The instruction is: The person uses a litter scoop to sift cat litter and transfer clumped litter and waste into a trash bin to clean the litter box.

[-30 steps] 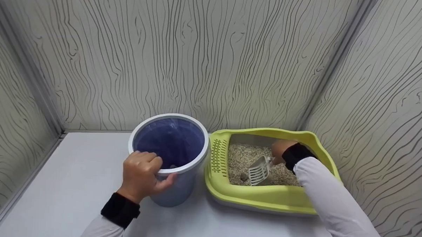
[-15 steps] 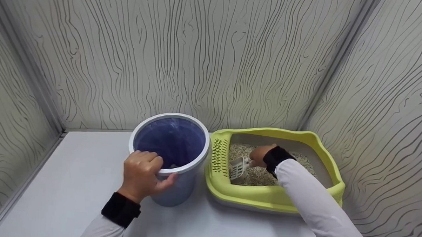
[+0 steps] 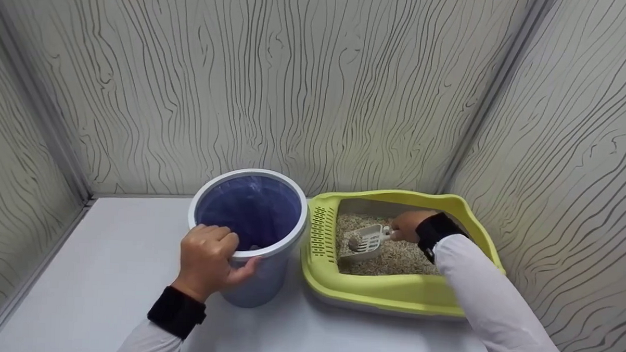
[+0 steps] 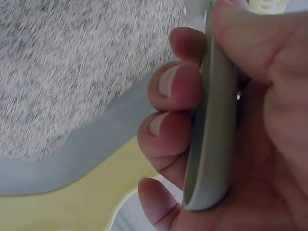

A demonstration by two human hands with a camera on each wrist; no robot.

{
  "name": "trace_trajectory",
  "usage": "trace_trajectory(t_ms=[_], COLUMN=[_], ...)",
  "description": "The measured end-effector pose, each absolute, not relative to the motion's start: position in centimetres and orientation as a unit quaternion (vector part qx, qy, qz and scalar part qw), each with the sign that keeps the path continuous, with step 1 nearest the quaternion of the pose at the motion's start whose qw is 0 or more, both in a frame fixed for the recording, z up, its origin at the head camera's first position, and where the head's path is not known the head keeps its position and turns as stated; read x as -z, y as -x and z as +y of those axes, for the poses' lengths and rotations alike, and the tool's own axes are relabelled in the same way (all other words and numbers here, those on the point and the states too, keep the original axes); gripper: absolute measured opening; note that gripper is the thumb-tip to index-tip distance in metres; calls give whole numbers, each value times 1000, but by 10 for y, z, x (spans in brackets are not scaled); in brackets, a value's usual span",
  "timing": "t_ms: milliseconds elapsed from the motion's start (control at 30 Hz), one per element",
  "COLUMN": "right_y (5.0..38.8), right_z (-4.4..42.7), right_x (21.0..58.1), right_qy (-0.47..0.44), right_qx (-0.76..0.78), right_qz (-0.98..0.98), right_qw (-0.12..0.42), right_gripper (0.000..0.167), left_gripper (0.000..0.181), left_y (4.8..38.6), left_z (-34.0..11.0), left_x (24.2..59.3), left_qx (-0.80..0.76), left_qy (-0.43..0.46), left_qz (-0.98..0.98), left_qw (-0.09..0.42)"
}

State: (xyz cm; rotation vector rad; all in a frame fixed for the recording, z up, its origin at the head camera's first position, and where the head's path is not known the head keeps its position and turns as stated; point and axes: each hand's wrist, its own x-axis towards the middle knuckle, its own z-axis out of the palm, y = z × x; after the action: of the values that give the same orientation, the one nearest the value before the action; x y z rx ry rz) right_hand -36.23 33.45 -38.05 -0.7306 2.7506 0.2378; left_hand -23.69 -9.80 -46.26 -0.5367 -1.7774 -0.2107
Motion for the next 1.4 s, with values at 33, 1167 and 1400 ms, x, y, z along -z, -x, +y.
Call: trace_trajectory(t_ms=[33, 1167, 1400], right_y=[361, 282, 280], right_z=[339, 394, 391], right_x=[378, 398, 410], right_qy=[250, 175, 157], right_qx=[-71, 205, 215], right_qz=[955, 963, 963], right_qw=[141, -16, -40], right_gripper=[31, 26, 23], left_gripper=[57, 58, 58], left_y=[237, 236, 235], left_z=[-98, -99, -99], left_x=[462, 461, 462], left_qx=[91, 89, 87], left_qy=[231, 230, 232], left_qz=[-765, -767, -769], left_qw=[594, 592, 589])
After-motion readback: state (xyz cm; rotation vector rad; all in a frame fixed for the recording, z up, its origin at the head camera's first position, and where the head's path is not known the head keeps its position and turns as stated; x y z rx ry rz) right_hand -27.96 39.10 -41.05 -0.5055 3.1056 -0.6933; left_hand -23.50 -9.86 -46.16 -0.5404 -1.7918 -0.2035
